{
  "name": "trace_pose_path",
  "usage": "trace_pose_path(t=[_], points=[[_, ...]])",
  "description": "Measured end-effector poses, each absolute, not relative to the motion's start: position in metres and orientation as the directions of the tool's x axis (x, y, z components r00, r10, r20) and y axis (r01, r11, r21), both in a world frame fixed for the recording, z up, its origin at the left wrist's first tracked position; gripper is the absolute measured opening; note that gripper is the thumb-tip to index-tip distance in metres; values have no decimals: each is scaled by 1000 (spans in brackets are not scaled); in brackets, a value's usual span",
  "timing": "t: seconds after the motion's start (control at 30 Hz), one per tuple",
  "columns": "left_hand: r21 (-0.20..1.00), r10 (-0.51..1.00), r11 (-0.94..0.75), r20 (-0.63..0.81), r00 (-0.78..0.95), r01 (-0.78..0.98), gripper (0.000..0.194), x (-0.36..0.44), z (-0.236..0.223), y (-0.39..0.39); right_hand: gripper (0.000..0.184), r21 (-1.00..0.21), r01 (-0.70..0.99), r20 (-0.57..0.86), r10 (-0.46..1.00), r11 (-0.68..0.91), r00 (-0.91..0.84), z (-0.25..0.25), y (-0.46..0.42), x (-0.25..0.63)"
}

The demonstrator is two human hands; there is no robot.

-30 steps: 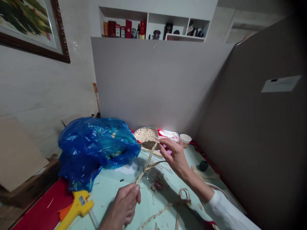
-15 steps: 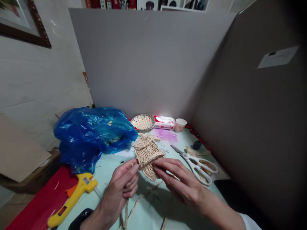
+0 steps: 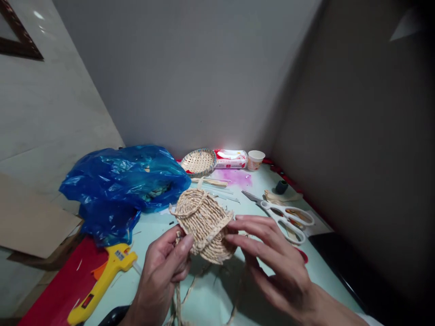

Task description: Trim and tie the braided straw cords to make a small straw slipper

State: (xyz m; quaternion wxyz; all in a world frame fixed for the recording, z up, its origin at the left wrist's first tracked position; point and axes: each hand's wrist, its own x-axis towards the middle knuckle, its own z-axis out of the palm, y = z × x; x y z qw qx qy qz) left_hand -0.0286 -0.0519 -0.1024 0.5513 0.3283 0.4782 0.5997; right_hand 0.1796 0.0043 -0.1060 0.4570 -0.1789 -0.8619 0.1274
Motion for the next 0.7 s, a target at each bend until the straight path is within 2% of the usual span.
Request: trace_pose_path(t=[0.1,0.2,0.3,0.5,0.7], points=[[939,965,68,-147,-216,-336,34,-27,-103,-51,44,-544,208,703,577,813,-416,-109,4,176],[948,955,81,-162,-249,-309,37,-24,-103,-51,39,-711,131,610,698,691,-375,-114,4,173],[948,943,96,-184,-279,-303,39,-20,-103,-52,30,-819,53,525,783,572,-332,-117,5,171],[943,919,138,-236,-315,-304,37,-15,-104,-55,22,-933,-25,348,886,358,-308,-112,6,169],[953,910,164,-246,-334,-256,36,-13,-106,-57,18,-952,-158,301,896,262,-327,-110,8,170]])
